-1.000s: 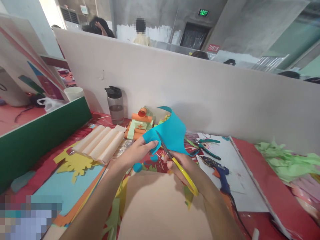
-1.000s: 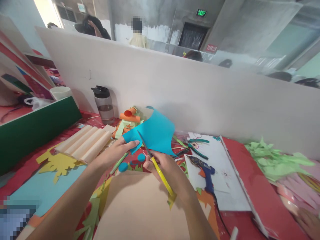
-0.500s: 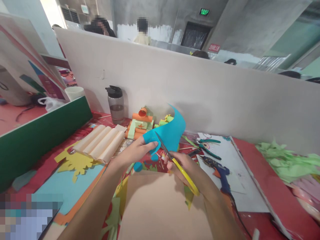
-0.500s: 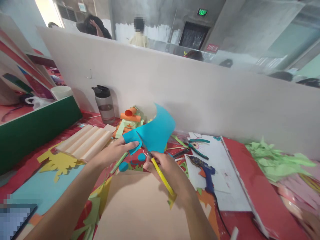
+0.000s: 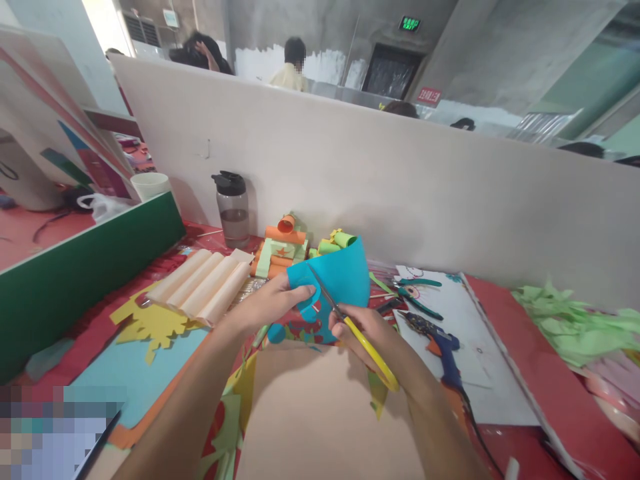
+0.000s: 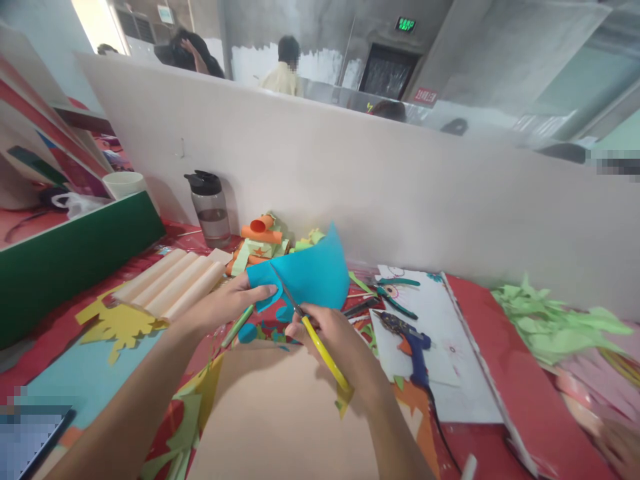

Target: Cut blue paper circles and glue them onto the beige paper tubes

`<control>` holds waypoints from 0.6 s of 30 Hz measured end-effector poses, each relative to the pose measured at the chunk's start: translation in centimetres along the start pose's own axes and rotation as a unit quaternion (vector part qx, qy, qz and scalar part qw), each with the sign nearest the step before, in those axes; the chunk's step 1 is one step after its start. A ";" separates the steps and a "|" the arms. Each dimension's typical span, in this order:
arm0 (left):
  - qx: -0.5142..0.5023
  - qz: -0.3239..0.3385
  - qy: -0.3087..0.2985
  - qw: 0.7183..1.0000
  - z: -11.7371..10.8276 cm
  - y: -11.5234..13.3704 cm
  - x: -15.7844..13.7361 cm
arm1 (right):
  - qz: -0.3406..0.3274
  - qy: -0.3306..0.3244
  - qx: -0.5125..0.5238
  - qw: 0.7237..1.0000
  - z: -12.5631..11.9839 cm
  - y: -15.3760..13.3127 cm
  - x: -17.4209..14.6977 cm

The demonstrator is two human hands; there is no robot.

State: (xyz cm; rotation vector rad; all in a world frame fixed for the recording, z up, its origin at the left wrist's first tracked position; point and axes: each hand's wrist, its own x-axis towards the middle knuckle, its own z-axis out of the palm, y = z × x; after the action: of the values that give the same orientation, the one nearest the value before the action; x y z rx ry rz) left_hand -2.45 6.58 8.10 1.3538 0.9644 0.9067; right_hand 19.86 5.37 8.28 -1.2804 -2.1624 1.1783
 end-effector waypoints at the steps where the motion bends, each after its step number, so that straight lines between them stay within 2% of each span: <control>1: -0.002 0.001 0.005 1.000 0.0 0.0 0.1 | -0.003 -0.001 0.011 1.000 -0.1 -0.3 -0.1; 5: -0.026 0.036 0.024 0.999 0.5 0.0 0.3 | -0.011 0.022 0.058 0.998 0.2 -0.6 0.0; 8: -0.039 0.084 0.046 0.995 1.2 0.0 0.5 | -0.015 0.071 0.106 0.992 1.3 -0.2 0.3; 13: -0.064 0.147 0.140 0.977 3.6 -0.2 0.9 | -0.029 0.127 0.160 0.979 3.3 -0.5 0.4; 18: -0.077 0.168 0.209 0.960 4.8 -0.6 1.2 | -0.052 0.113 0.118 0.985 3.2 -0.9 0.6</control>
State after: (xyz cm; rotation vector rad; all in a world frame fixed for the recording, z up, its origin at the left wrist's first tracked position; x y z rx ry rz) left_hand 2.46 6.00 7.39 1.2342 0.9680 1.5408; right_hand 16.96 4.15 7.06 -1.1256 -1.8434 1.1472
